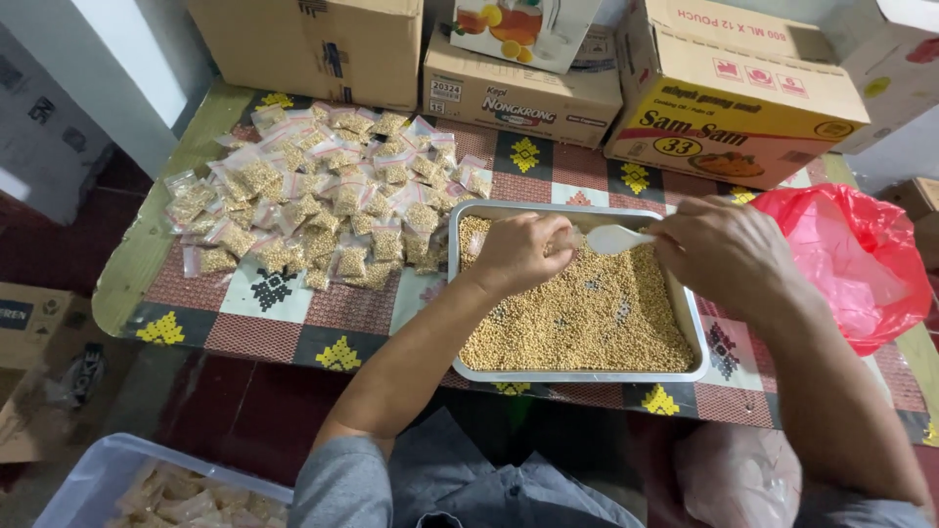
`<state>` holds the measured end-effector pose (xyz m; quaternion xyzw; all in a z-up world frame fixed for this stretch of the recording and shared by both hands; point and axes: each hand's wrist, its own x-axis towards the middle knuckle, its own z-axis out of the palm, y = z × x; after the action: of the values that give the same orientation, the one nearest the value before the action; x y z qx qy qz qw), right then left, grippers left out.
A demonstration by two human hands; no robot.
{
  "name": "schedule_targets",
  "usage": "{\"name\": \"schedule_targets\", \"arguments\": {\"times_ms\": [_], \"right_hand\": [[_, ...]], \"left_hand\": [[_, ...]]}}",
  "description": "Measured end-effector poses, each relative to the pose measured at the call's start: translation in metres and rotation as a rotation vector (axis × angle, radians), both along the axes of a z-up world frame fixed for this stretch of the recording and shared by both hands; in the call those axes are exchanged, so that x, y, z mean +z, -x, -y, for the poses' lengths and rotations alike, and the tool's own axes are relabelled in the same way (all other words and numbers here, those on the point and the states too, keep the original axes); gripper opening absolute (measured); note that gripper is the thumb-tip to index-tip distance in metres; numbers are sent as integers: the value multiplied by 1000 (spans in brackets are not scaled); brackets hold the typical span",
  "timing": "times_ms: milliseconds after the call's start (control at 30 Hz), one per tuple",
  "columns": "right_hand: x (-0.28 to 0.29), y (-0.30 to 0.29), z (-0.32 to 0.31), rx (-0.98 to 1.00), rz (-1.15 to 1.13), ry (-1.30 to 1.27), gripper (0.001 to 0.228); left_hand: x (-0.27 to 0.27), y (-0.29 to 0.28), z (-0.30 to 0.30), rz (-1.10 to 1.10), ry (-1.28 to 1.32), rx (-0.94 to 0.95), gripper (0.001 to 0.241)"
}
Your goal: Filling small plastic bags with grains using a spoon from a tray and organizing them into a pile.
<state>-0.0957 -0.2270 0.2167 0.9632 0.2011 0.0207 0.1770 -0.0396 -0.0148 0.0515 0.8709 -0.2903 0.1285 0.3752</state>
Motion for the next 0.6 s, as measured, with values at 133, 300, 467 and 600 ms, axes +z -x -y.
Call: {"name": "schedule_targets", "arguments": {"times_ms": [133, 300, 467, 600], "right_hand": [[-68, -17, 34, 124, -53, -197, 23], [-132, -6, 18, 361, -283, -477, 13], [-118, 10, -3, 202, -569, -773, 16], [-105, -5, 27, 230, -447, -830, 17]], "left_hand": [[-7, -6, -2, 202, 145, 67, 20], [-7, -7, -3, 256, 160, 65, 23], [1, 5, -5, -5, 161, 118, 29], [-10, -5, -2, -5, 184, 54, 23]]}}
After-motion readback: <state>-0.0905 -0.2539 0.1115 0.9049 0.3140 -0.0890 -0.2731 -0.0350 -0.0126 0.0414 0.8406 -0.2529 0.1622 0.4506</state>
